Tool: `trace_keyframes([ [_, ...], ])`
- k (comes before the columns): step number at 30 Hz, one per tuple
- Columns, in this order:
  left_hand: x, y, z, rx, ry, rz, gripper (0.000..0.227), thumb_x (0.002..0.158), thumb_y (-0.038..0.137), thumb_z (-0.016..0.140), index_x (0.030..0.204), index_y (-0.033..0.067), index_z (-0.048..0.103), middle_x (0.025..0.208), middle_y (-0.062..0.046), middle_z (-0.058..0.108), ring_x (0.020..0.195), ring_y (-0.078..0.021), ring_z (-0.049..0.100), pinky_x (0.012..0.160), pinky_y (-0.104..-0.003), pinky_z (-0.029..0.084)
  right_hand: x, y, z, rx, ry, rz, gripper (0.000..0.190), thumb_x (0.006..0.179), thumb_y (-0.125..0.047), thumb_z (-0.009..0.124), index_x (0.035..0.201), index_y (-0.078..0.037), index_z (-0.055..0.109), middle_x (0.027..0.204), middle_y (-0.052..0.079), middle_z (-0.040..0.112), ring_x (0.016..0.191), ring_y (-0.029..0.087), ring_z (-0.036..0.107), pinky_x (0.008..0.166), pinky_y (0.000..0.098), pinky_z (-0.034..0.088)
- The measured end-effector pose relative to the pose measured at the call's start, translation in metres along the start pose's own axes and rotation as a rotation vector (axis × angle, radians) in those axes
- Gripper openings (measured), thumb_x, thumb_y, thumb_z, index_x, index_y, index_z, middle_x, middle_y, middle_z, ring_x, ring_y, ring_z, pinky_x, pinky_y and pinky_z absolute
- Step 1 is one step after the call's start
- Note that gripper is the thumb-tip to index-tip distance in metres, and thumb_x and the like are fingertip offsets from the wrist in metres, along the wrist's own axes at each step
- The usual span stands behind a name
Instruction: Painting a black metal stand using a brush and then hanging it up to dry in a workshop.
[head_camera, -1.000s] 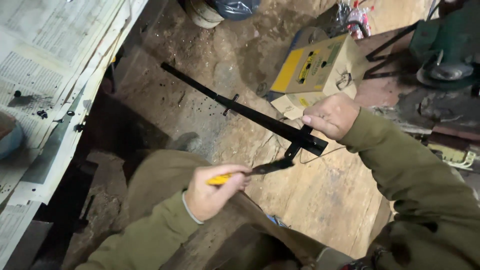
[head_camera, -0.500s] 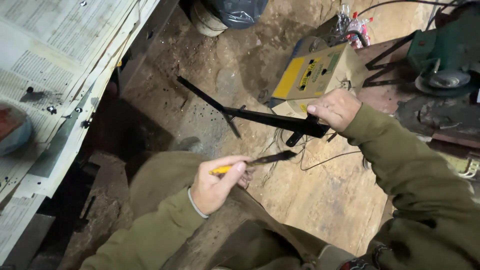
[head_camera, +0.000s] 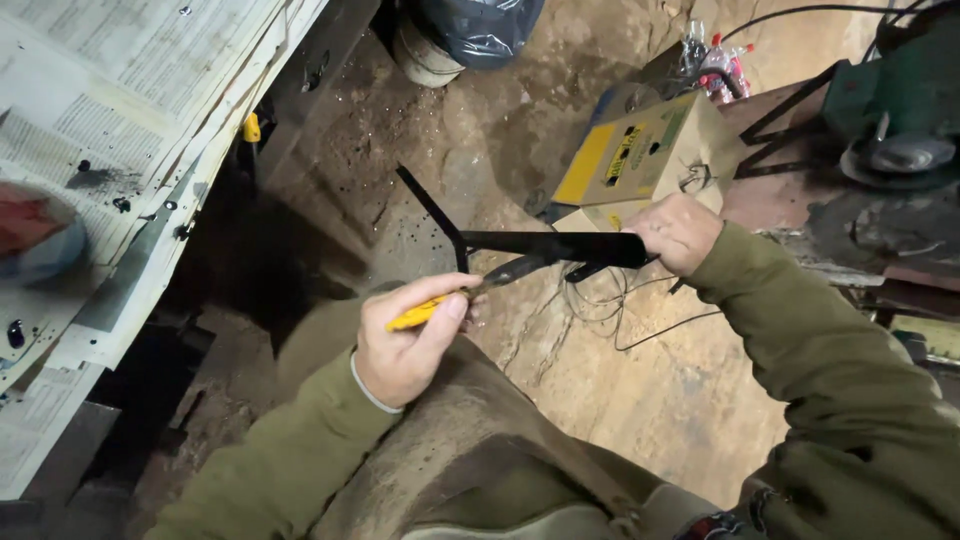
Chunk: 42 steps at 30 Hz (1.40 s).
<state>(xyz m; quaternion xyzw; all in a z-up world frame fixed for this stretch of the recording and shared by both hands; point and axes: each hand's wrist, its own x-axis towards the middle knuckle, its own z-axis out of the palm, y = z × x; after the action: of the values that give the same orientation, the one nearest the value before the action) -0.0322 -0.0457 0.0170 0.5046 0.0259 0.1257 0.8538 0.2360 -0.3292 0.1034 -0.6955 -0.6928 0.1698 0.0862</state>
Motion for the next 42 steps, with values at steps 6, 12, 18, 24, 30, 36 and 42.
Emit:
trace_keyframes([
  [6, -0.003, -0.003, 0.004, 0.150, -0.088, -0.061, 0.027, 0.101, 0.012, 0.063, 0.122, -0.0029, 0.073, 0.091, -0.009, 0.078, 0.078, -0.0121, 0.071, 0.070, -0.026, 0.059, -0.026, 0.007, 0.012, 0.172, -0.065, 0.323, 0.013, 0.085, -0.014, 0.056, 0.081, -0.005, 0.065, 0.072, 0.014, 0.062, 0.067, 0.034, 0.063, 0.059, 0.0433, 0.049],
  [12, -0.019, -0.004, -0.030, -0.099, 0.045, -0.068, 0.045, 0.112, 0.027, 0.042, 0.134, -0.0057, 0.062, 0.113, -0.012, 0.073, 0.092, -0.0128, 0.068, 0.083, -0.027, 0.058, -0.066, 0.016, 0.046, 0.213, 0.089, 0.377, 0.026, 0.093, -0.020, 0.049, 0.078, -0.004, 0.063, 0.065, 0.011, 0.058, 0.062, 0.030, 0.058, 0.056, 0.0431, 0.043],
  [18, -0.060, 0.001, -0.095, -0.159, 0.488, -0.123, 0.050, 0.115, 0.033, 0.045, 0.137, -0.0081, 0.065, 0.094, -0.010, 0.065, 0.075, -0.0101, 0.058, 0.061, -0.025, 0.050, -0.093, 0.046, 0.114, 1.214, 0.282, 1.131, 0.050, 0.103, -0.039, 0.044, 0.077, 0.000, 0.060, 0.056, -0.002, 0.036, 0.049, 0.013, 0.031, 0.045, 0.0340, 0.024],
  [24, -0.077, 0.049, -0.162, 0.235, 0.804, 0.051, 0.037, 0.108, 0.022, 0.053, 0.137, -0.0009, 0.056, 0.105, -0.011, 0.072, 0.069, -0.0079, 0.060, 0.054, -0.022, 0.051, -0.124, 0.087, 0.174, 1.040, 0.239, 1.238, 0.058, 0.114, -0.040, 0.030, 0.084, 0.003, 0.054, 0.060, 0.001, 0.026, 0.053, 0.016, 0.022, 0.048, 0.0364, 0.023],
  [30, -0.090, 0.030, -0.260, 0.295, 0.995, 0.180, 0.025, 0.112, 0.022, 0.054, 0.125, 0.0058, 0.042, 0.093, -0.012, 0.074, 0.051, -0.0093, 0.053, 0.044, -0.024, 0.042, -0.105, 0.094, 0.192, 1.119, 0.487, 1.309, 0.043, 0.108, -0.029, 0.033, 0.095, 0.003, 0.059, 0.065, 0.005, 0.054, 0.052, 0.016, 0.032, 0.047, 0.0354, 0.026],
  [36, -0.131, 0.032, -0.394, 0.512, 0.803, -0.031, 0.034, 0.112, 0.030, 0.058, 0.130, 0.0052, 0.043, 0.102, -0.020, 0.069, 0.066, -0.0176, 0.055, 0.055, -0.031, 0.045, -0.155, 0.102, 0.237, 0.005, 0.484, 0.647, 0.031, 0.090, -0.025, 0.061, 0.108, -0.001, 0.068, 0.076, 0.007, 0.063, 0.063, 0.010, 0.053, 0.054, 0.0257, 0.042],
  [42, -0.084, -0.014, -0.395, 0.766, 0.565, -0.016, 0.037, 0.111, 0.031, 0.061, 0.128, 0.0012, 0.047, 0.103, -0.019, 0.068, 0.075, -0.0212, 0.059, 0.066, -0.034, 0.049, -0.158, 0.100, 0.270, 1.311, 0.844, 1.344, 0.035, 0.101, -0.039, 0.050, 0.083, -0.009, 0.053, 0.061, -0.003, 0.044, 0.050, 0.011, 0.039, 0.046, 0.0302, 0.030],
])
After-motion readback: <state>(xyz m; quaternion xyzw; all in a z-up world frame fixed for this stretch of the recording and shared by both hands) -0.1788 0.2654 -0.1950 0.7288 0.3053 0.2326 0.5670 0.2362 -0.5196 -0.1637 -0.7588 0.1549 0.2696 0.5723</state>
